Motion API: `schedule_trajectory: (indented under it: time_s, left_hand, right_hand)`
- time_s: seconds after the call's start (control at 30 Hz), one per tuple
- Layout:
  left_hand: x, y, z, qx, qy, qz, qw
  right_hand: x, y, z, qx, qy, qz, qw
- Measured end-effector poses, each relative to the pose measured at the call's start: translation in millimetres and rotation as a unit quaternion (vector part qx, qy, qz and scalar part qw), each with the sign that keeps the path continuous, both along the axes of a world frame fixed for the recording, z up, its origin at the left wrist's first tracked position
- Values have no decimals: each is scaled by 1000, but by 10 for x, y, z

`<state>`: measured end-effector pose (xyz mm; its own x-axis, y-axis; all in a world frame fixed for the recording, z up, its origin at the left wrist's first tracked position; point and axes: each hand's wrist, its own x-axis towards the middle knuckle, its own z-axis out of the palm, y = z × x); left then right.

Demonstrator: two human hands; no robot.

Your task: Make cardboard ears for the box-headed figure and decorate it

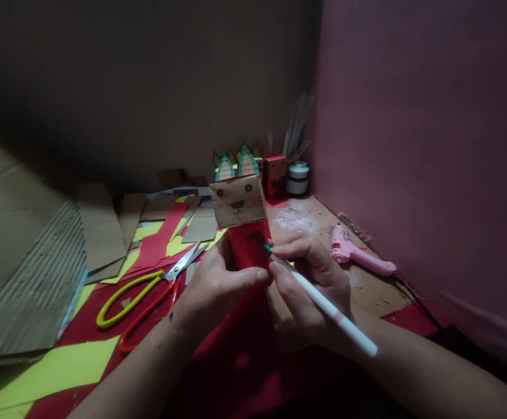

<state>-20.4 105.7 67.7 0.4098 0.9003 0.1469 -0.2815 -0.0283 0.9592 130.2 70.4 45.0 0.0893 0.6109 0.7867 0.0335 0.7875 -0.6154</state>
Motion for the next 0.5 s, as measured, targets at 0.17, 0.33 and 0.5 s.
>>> schedule_trajectory:
  time_s: [0.17,0.33,0.5]
  left_hand:
    - [-14,-9,1,-11,6,2,1000]
    - [-15,-7,-5,9,4,-1,1000]
    - [-18,13,-14,8,10,-1,1000]
  right_hand:
    - [-8,18,10,7,16,-11,1000]
    - [-6,6,25,21,-14,10,1000]
    - [-12,2,37,12,5,-10,1000]
